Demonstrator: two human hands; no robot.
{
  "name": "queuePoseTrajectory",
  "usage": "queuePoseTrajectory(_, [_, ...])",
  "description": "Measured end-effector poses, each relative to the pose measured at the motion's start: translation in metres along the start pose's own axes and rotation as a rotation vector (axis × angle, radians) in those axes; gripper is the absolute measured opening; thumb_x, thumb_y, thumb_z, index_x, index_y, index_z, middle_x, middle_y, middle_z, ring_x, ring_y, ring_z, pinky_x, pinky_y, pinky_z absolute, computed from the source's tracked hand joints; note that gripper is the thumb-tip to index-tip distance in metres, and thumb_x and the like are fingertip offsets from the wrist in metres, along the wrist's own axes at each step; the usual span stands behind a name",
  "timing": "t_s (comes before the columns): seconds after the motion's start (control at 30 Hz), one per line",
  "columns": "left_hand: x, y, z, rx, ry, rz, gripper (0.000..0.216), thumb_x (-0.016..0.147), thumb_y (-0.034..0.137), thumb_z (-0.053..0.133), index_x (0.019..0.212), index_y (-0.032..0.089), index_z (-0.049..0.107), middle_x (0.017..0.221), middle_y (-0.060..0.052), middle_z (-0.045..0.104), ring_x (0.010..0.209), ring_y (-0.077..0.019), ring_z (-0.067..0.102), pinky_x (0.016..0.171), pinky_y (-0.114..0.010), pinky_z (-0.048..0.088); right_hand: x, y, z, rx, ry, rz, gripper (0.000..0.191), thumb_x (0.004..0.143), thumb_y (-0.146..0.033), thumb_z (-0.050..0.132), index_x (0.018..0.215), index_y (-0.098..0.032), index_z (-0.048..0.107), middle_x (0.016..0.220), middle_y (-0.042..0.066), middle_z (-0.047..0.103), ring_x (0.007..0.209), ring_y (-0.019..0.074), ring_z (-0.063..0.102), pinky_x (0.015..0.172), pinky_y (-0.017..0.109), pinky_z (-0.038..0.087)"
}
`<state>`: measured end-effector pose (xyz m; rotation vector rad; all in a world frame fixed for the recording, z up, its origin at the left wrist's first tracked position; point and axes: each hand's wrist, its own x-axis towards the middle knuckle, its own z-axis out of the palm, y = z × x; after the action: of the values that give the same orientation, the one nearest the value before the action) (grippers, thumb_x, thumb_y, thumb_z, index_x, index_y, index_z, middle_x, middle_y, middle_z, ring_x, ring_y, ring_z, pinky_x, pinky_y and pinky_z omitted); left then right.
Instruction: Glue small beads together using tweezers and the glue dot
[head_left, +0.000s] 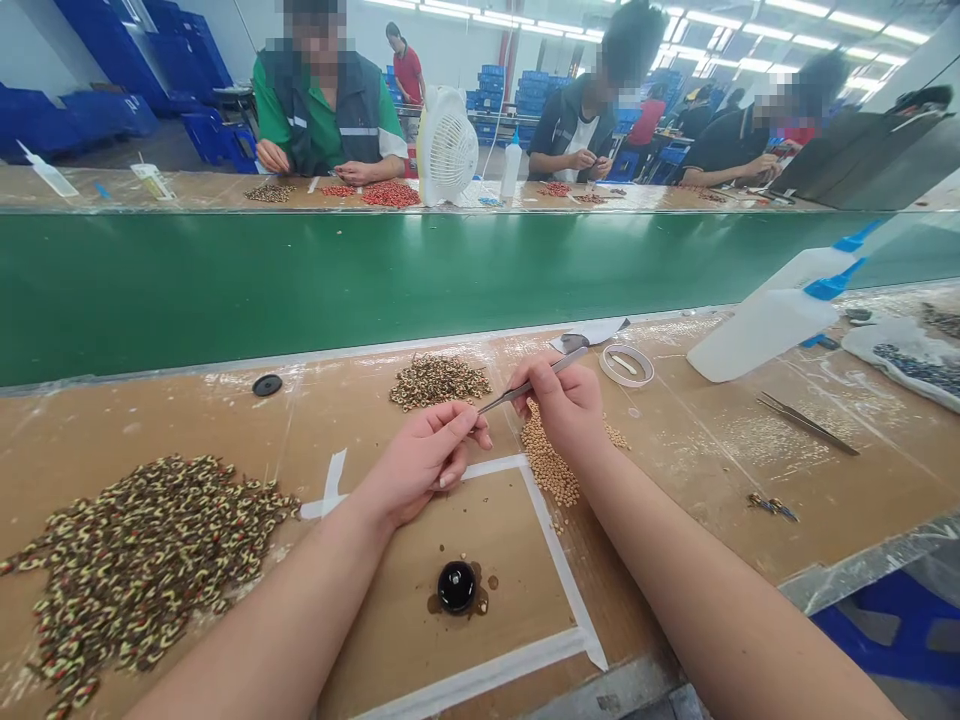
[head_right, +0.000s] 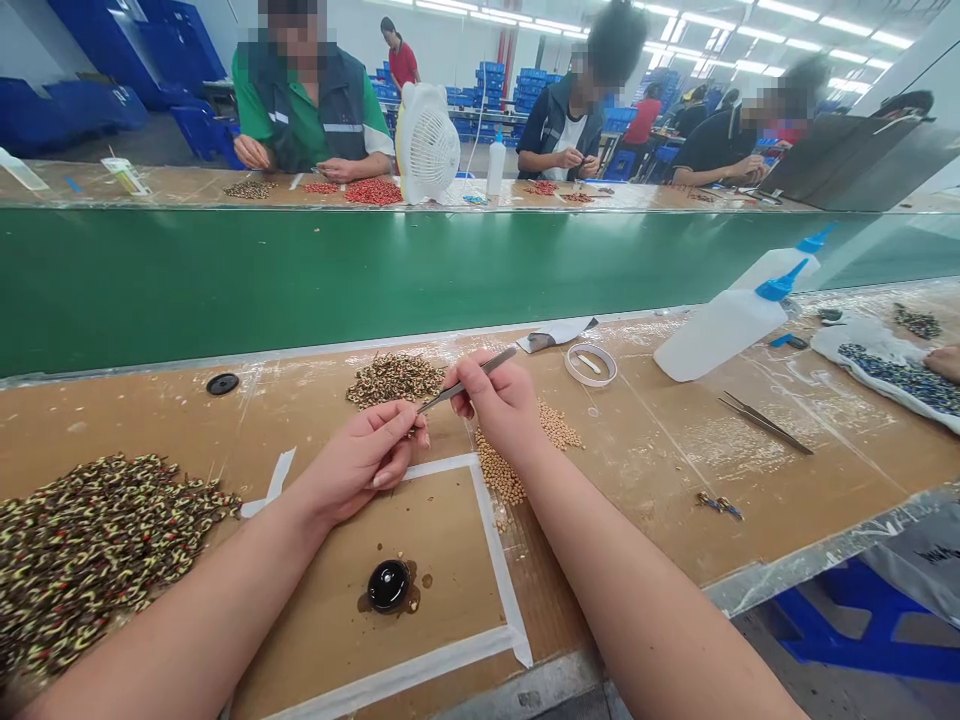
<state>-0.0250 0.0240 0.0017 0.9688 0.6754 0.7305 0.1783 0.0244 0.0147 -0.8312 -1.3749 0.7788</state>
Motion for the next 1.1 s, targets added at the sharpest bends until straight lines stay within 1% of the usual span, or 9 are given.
queuePoseTrajectory(0.17, [-0.001,-0.001,0.001,0.013,0.006,0.0,0.033,0.098,0.048,0.076,0.093,0.016,0.068,0.086,0.0,0.073,0.038,0.0018,0.038,0.039,-0.016,0.024,-0.002,-0.006,0.0,-0.132,-0.011,-0.062,0.052,0.105,-0.061,0.062,0.076,-0.02,0.073,0.062,-0.001,0.061,0.053,0.0099,0.056,0.051,0.026,0.045])
queuePoseTrajectory(0.27, [0.0,-0.001,0.001,0.021,0.01,0.0,0.032,0.099,0.047,0.074,0.093,0.016,0.068,0.087,0.0,0.073,0.038,0.0019,0.038,0.039,-0.016,0.025,-0.003,-0.008,0.0,-0.162,-0.011,-0.073,0.052,0.107,-0.059,0.061,0.076,-0.019,0.073,0.06,-0.001,0.06,0.053,0.0097,0.054,0.052,0.026,0.044])
queuePoseTrajectory(0.5, [0.002,0.001,0.001,-0.004,0.059,-0.01,0.032,0.099,0.049,0.069,0.096,0.018,0.072,0.09,-0.004,0.077,0.036,-0.0001,0.043,0.034,-0.018,0.021,-0.001,0.001,0.001,0.028,0.056,0.011,0.05,0.104,-0.06,0.066,0.075,-0.019,0.071,0.06,-0.001,0.058,0.051,0.0097,0.053,0.047,0.024,0.04])
queuePoseTrajectory(0.57, [0.002,0.003,0.001,-0.032,0.087,-0.004,0.028,0.096,0.045,0.072,0.103,0.018,0.075,0.097,-0.007,0.08,0.039,-0.0011,0.047,0.034,-0.018,0.023,0.0,0.004,0.0,0.114,0.065,0.042,0.048,0.104,-0.058,0.067,0.076,-0.02,0.07,0.06,-0.001,0.059,0.051,0.0098,0.053,0.046,0.024,0.038])
queuePoseTrajectory(0.63, [0.002,0.003,0.001,-0.034,0.118,0.034,0.028,0.09,0.038,0.079,0.111,0.019,0.077,0.108,-0.009,0.082,0.042,-0.0013,0.052,0.036,-0.017,0.027,0.0,0.005,-0.002,0.178,0.032,0.067,0.046,0.105,-0.056,0.067,0.076,-0.02,0.069,0.06,-0.002,0.058,0.05,0.0099,0.052,0.046,0.025,0.037])
queuePoseTrajectory(0.7, [0.002,0.002,0.002,-0.013,0.152,0.1,0.033,0.086,0.031,0.084,0.116,0.02,0.078,0.118,-0.01,0.082,0.045,-0.0014,0.055,0.037,-0.017,0.032,-0.002,0.004,-0.003,0.206,-0.045,0.066,0.045,0.107,-0.053,0.065,0.075,-0.02,0.069,0.058,-0.002,0.056,0.05,0.0102,0.052,0.047,0.026,0.036])
queuePoseTrajectory(0.77, [0.003,0.001,0.002,0.015,0.186,0.166,0.035,0.085,0.03,0.086,0.117,0.02,0.079,0.12,-0.011,0.082,0.047,-0.0023,0.057,0.039,-0.017,0.035,-0.006,-0.001,-0.002,0.198,-0.147,0.041,0.045,0.109,-0.049,0.064,0.075,-0.02,0.07,0.057,-0.003,0.055,0.05,0.0103,0.052,0.049,0.026,0.037])
queuePoseTrajectory(0.93, [0.007,-0.003,0.001,0.066,0.227,0.208,0.03,0.089,0.031,0.083,0.117,0.019,0.081,0.111,-0.012,0.084,0.05,-0.0056,0.062,0.043,-0.019,0.041,-0.022,-0.021,0.012,0.09,-0.509,0.021,0.041,0.111,-0.043,0.061,0.079,-0.019,0.072,0.06,-0.003,0.057,0.052,0.0093,0.051,0.052,0.026,0.039])
queuePoseTrajectory(1.1, [0.009,-0.007,-0.002,0.147,0.233,0.249,0.026,0.094,0.032,0.079,0.118,0.021,0.083,0.104,-0.01,0.084,0.054,-0.0075,0.064,0.044,-0.02,0.043,-0.032,-0.034,0.03,0.002,-0.82,-0.022,0.043,0.111,-0.039,0.062,0.075,-0.017,0.067,0.064,-0.002,0.061,0.058,0.0092,0.055,0.058,0.024,0.042])
